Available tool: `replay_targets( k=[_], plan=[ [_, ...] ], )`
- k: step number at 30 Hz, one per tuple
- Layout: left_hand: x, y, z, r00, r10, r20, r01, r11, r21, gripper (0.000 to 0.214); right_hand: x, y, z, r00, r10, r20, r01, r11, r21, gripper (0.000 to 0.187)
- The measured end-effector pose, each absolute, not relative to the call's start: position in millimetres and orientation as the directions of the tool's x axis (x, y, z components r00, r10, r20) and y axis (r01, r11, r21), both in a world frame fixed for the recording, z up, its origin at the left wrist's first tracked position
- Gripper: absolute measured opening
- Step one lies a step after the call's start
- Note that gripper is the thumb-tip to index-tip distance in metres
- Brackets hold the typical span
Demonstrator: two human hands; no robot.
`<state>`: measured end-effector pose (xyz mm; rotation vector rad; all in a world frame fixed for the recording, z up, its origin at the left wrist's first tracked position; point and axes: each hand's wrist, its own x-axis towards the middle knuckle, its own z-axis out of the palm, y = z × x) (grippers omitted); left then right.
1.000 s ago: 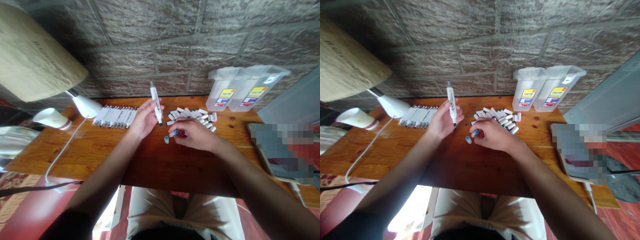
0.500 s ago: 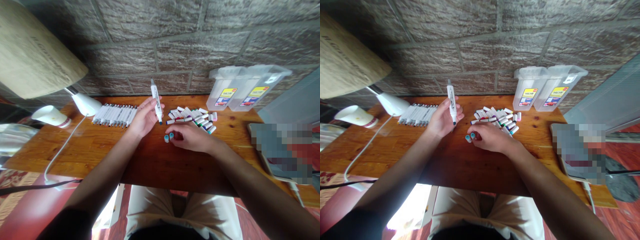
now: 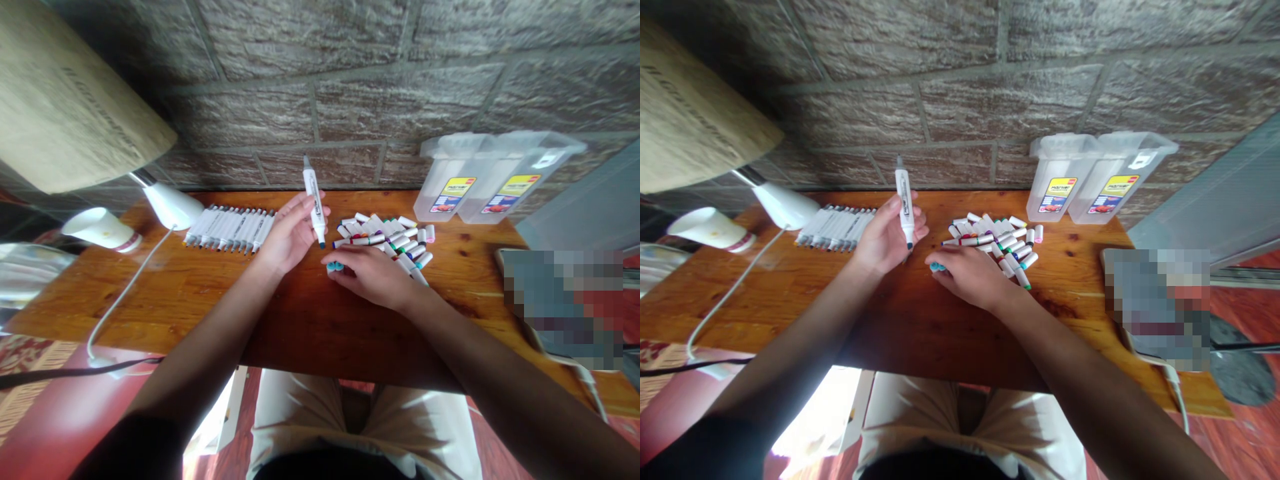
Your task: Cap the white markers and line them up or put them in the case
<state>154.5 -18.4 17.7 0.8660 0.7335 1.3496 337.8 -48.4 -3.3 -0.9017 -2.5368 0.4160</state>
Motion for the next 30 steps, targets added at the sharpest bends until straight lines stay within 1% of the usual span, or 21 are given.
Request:
replay_targets(
  k=[2, 5, 12, 19, 25, 30],
  plan=[
    [154.3, -18.4, 17.4, 0.101, 0.994, 0.041, -0.51, 0.016, 0.86, 0.03, 334.9, -47.4, -4.3, -0.693, 0.665, 0.279, 0.557, 0.739, -0.38, 0.019],
    [154.7, -18.6, 17.7, 0.101, 0.994, 0.048, -0.524, 0.012, 0.851, 0.03, 331.0, -46.1, -5.4, -0.672, 0.689, 0.271, 0.584, 0.718, -0.379, 0.023],
    [154.7, -19.1, 19.4, 0.11, 0.992, 0.059, -0.533, 0.009, 0.846, 0.027, 332.1, -49.2, -0.6, -0.628, 0.748, 0.214, 0.641, 0.653, -0.404, 0.041],
    [154.0, -18.5, 19.9, 0.107, 0.993, 0.053, -0.527, 0.011, 0.85, 0.028, 337.1, -45.3, 1.3, -0.615, 0.755, 0.225, 0.647, 0.647, -0.403, 0.044],
    [155.7, -19.3, 20.4, 0.088, 0.995, 0.05, -0.536, 0.005, 0.844, 0.03, 333.6, -48.8, 9.0, -0.562, 0.817, 0.128, 0.738, 0.565, -0.369, 0.049],
    [155.4, -18.2, 18.6, 0.098, 0.993, 0.062, -0.536, 0.001, 0.844, 0.029, 336.3, -50.7, 11.2, -0.602, 0.788, 0.131, 0.704, 0.601, -0.378, 0.045]
  ],
)
